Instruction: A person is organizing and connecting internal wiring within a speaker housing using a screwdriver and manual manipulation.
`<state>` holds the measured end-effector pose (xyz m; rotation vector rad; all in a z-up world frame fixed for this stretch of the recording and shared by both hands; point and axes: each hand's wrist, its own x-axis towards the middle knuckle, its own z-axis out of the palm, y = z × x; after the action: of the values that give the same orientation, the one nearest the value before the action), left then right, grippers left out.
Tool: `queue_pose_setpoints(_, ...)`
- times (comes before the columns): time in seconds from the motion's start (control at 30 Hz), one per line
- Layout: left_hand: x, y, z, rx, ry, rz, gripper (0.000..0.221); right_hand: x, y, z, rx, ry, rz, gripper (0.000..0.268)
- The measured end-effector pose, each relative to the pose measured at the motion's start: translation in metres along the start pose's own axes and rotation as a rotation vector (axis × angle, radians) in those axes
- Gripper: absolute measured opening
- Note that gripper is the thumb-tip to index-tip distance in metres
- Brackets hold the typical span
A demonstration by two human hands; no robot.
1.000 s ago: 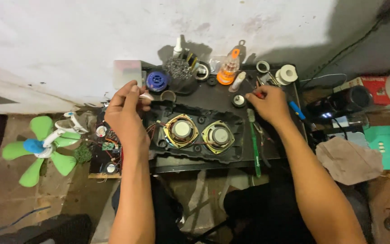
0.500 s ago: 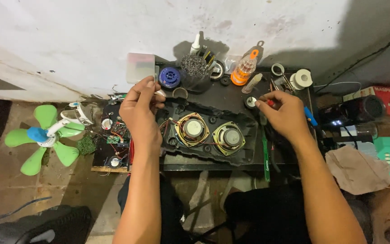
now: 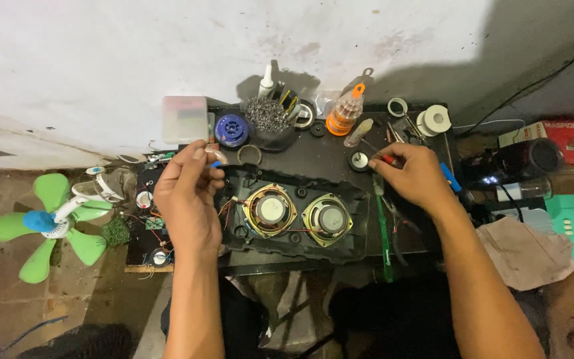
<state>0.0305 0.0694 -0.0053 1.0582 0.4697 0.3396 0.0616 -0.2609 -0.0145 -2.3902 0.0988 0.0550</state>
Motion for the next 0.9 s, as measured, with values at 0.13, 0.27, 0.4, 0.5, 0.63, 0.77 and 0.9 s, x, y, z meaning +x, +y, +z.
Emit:
queue_pose_setpoints(0.13,0.001,-0.001,-0.001,-0.006,0.008,-0.007,0.03,0.007,0.01,-0.008,0.035,-0.073,0.012,0.021)
queue_pose_setpoints(0.27,0.001,-0.004,0.0,0.041,0.0,0.017,0.027,0.002,0.022,-0.023,0.071,-0.115,-0.091,0.037)
queue_pose_setpoints(0.4,-0.009,-0.007,0.008,0.245,-0.092,0.211,0.021,-0.012,0.003,-0.035,0.174,-0.102,-0.062,0.042)
queue_pose_setpoints(0.5,-0.021,-0.008,0.019,0.406,-0.253,0.348,0.018,-0.021,-0.007,-0.042,0.253,-0.049,-0.055,0.036)
queue_pose_setpoints(0.63,-0.038,-0.01,0.038,0.632,-0.564,0.5,0.024,-0.028,-0.017,-0.051,0.263,-0.004,-0.18,0.025)
queue_pose_setpoints(0.77,-0.058,-0.005,0.051,0.746,-0.764,0.412,0.038,-0.032,-0.021,-0.052,0.277,-0.005,-0.294,0.02)
queue_pose_setpoints(0.9,-0.064,0.005,0.062,1.087,-1.018,0.187,0.068,-0.033,-0.025,-0.05,0.298,-0.039,-0.308,0.017)
